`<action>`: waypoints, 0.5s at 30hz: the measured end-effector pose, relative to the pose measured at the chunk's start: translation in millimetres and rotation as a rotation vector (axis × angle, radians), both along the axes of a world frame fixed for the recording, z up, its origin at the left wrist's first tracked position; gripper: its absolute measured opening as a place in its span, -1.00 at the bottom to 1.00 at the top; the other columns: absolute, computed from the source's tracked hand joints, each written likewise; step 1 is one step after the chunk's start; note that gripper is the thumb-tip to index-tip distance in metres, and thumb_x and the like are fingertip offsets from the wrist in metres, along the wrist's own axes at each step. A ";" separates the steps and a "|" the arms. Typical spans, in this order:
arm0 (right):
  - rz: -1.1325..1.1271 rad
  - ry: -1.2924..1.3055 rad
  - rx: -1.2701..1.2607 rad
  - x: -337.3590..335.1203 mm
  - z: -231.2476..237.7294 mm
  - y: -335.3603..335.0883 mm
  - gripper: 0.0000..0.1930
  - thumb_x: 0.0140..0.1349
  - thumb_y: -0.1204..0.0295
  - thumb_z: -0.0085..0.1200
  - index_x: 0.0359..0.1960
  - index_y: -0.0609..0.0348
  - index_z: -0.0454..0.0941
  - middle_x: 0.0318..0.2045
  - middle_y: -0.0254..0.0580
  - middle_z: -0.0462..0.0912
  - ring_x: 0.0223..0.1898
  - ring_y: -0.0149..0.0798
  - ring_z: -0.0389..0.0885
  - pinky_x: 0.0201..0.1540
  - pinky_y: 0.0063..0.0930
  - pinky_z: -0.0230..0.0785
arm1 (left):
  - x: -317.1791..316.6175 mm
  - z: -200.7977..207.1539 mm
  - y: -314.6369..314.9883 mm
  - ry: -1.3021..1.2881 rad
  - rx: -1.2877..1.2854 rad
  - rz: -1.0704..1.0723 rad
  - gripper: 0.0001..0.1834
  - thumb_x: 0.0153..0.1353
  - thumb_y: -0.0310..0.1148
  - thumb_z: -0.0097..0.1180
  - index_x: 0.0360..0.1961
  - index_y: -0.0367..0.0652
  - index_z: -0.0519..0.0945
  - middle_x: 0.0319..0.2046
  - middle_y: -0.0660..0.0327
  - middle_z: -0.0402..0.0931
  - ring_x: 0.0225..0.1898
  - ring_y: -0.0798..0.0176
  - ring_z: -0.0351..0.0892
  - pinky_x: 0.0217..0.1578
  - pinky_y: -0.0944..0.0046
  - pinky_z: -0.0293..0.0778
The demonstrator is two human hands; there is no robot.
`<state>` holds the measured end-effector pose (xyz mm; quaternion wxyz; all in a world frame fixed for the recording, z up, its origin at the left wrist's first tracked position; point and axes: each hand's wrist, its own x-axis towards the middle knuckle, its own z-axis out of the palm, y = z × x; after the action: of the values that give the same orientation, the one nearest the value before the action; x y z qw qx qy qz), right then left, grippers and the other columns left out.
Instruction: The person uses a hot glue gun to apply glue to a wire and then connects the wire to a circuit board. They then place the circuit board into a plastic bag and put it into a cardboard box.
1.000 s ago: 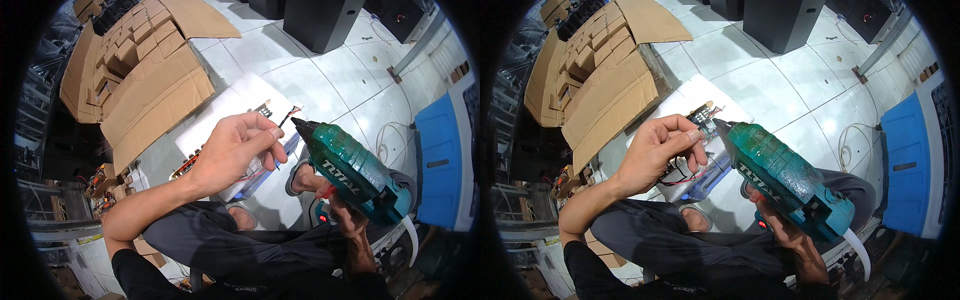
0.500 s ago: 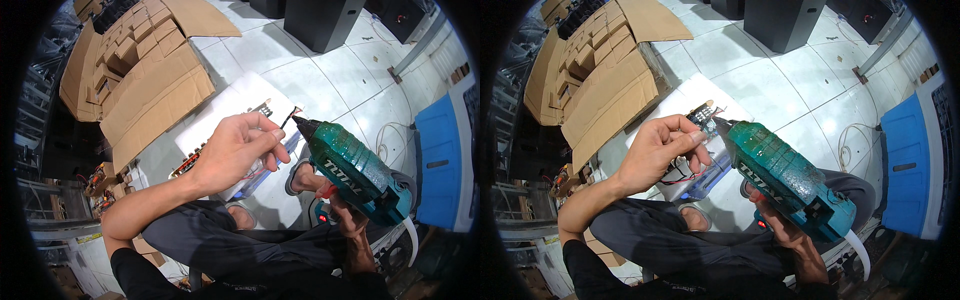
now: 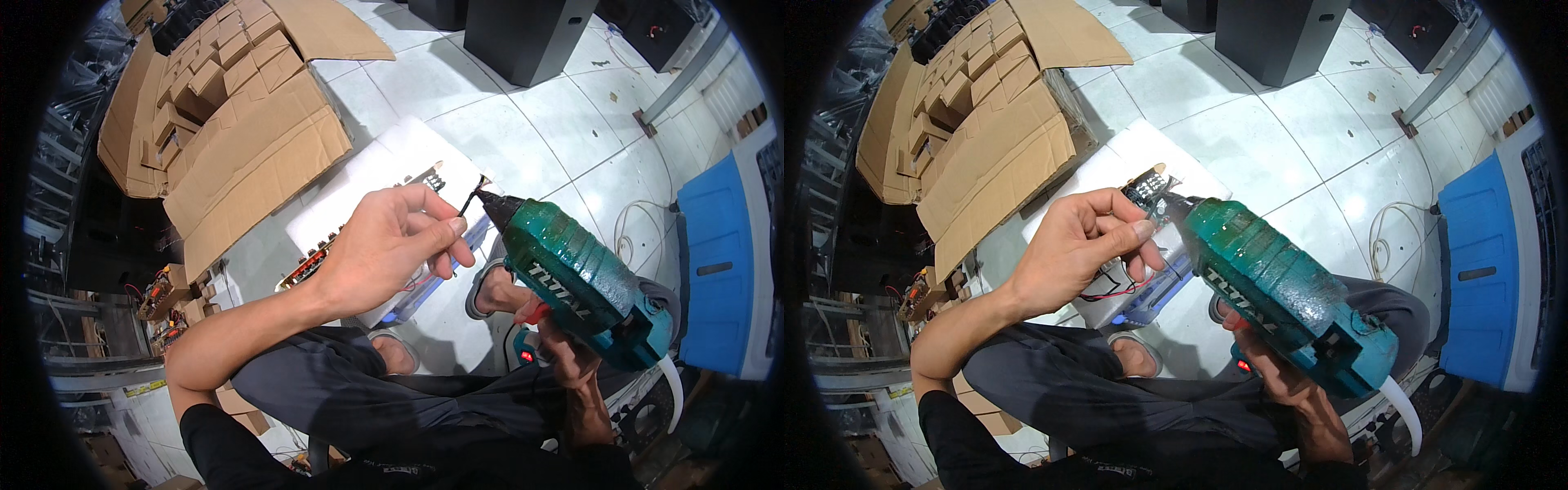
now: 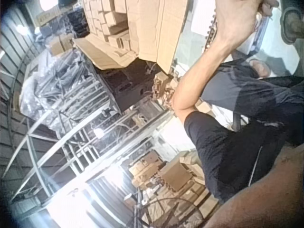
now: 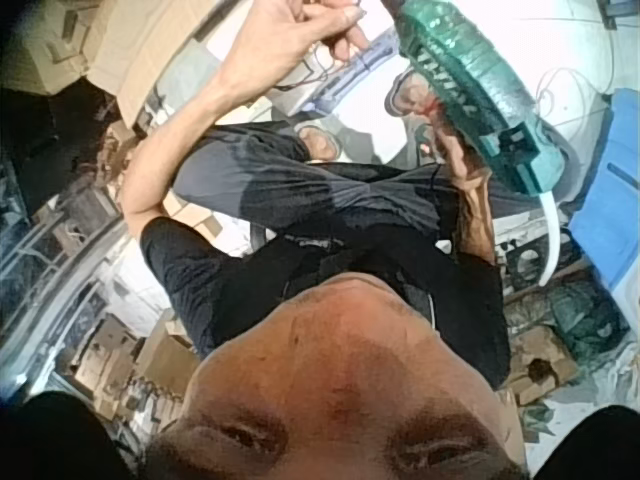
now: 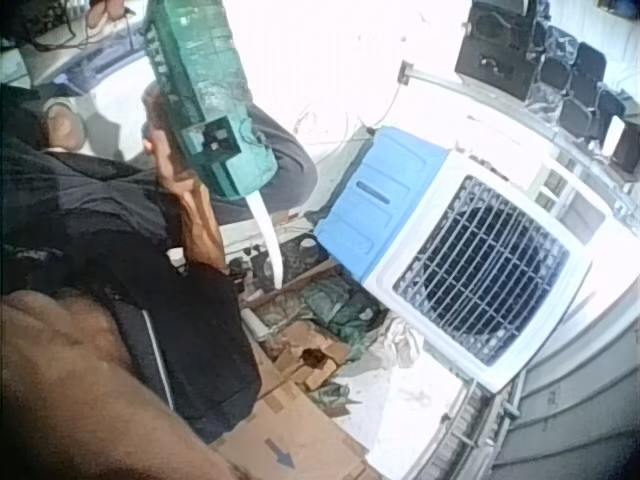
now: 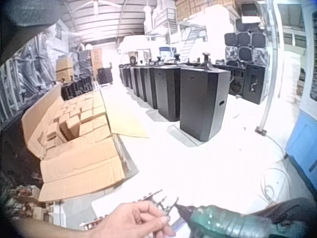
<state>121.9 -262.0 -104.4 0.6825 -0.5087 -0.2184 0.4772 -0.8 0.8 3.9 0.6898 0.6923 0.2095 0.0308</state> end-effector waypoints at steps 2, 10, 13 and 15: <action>-0.059 -0.168 -0.083 1.9 -5.4 -5.8 -0.67 0.43 0.50 -0.02 0.19 0.30 0.42 0.09 -0.04 0.56 0.09 -0.18 0.59 0.18 -0.40 0.50 | -0.4 0.1 0.0 0.002 -0.006 -0.001 -0.80 0.42 -0.37 0.07 -0.19 -0.35 0.52 -0.39 0.04 0.69 -0.44 0.43 0.62 -0.33 0.45 0.49; 0.097 -0.155 0.072 2.5 7.2 2.4 -0.68 0.43 0.48 -0.02 0.19 0.17 0.43 0.12 -0.23 0.57 0.10 -0.33 0.59 0.21 -0.44 0.50 | 0.1 -0.7 0.6 -0.021 -0.061 0.000 -0.74 0.43 -0.33 0.04 -0.13 -0.38 0.50 -0.37 0.09 0.69 -0.45 0.44 0.58 -0.43 0.44 0.43; 0.107 -0.168 -0.011 1.4 13.0 4.0 -0.69 0.43 0.47 -0.01 0.17 0.18 0.44 0.09 -0.23 0.58 0.08 -0.32 0.60 0.20 -0.43 0.51 | -0.4 -0.7 1.2 -0.022 -0.088 0.002 -0.75 0.44 -0.32 0.05 -0.14 -0.37 0.51 -0.37 0.06 0.68 -0.44 0.41 0.59 -0.39 0.44 0.45; 0.069 -0.226 -0.059 -1.1 16.8 6.2 -0.70 0.44 0.45 -0.01 0.17 0.18 0.43 0.07 -0.22 0.57 0.09 -0.31 0.59 0.21 -0.42 0.50 | -0.5 0.2 0.7 -0.022 -0.104 0.001 -0.75 0.44 -0.32 0.06 -0.18 -0.36 0.52 -0.36 0.00 0.67 -0.44 0.37 0.61 -0.34 0.44 0.50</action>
<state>120.9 -255.8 -87.7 0.6215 -0.5713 -0.2972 0.4461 -1.3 1.5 4.1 0.7272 0.6550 0.2035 0.0278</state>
